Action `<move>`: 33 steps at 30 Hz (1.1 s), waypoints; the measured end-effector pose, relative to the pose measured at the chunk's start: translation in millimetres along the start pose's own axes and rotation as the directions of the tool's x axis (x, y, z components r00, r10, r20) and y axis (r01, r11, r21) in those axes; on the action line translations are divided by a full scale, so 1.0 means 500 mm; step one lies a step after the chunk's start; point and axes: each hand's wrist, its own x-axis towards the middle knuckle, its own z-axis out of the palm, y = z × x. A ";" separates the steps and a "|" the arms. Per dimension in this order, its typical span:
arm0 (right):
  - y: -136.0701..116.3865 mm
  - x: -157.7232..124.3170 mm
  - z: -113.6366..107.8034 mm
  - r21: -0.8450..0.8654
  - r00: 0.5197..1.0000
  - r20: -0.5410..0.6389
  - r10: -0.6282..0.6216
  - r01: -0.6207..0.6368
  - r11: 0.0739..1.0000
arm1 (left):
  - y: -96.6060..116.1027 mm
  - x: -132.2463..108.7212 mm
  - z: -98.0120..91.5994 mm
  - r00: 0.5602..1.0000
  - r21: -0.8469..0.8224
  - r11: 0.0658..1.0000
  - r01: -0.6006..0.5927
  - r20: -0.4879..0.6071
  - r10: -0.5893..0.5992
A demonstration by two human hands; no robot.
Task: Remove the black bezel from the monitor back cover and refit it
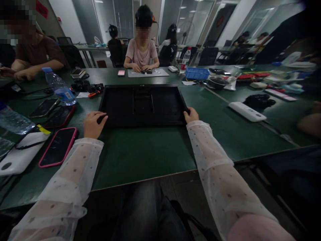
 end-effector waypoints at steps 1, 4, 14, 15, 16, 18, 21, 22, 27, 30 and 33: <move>0.001 0.000 0.000 0.002 1.000 0.007 -0.005 0.005 1.000 | -0.006 0.001 0.000 0.998 0.018 0.999 0.049 -0.033 -0.049; 0.004 -0.001 0.000 -0.002 0.999 0.032 -0.029 0.030 1.000 | -0.025 0.005 0.000 0.976 0.056 0.974 0.220 -0.008 -0.220; -0.002 -0.006 0.007 -0.015 0.999 0.028 -0.043 0.043 0.999 | -0.072 0.022 -0.004 0.931 -0.006 0.940 0.342 0.134 -0.338; -0.003 -0.005 0.008 -0.014 0.998 0.029 -0.047 0.047 0.999 | -0.076 0.024 -0.006 0.929 -0.019 0.938 0.346 0.147 -0.340; -0.004 -0.004 0.008 -0.012 0.998 0.034 -0.052 0.052 0.999 | -0.081 0.026 -0.009 0.925 -0.030 0.936 0.352 0.162 -0.343; -0.005 0.000 0.010 -0.002 0.997 0.047 -0.058 0.058 0.998 | -0.088 0.030 -0.014 0.916 -0.047 0.929 0.367 0.190 -0.353; -0.003 0.009 0.014 0.028 0.998 0.048 -0.049 0.047 0.998 | -0.092 0.032 -0.019 0.900 -0.084 0.911 0.403 0.218 -0.378; -0.003 0.012 0.015 0.041 0.998 0.048 -0.047 0.045 0.998 | -0.091 0.032 -0.018 0.893 -0.095 0.903 0.419 0.223 -0.391; -0.001 0.020 0.015 0.093 0.991 0.090 -0.100 0.091 0.991 | -0.080 0.026 -0.005 0.899 -0.011 0.907 0.420 0.144 -0.415; -0.004 0.019 0.013 0.063 0.990 0.107 -0.092 0.085 0.994 | -0.085 0.024 0.005 0.918 0.005 0.924 0.382 0.117 -0.380; -0.011 0.015 0.013 0.010 0.989 0.121 -0.087 0.086 0.996 | -0.093 0.023 0.008 0.921 0.009 0.929 0.370 0.129 -0.368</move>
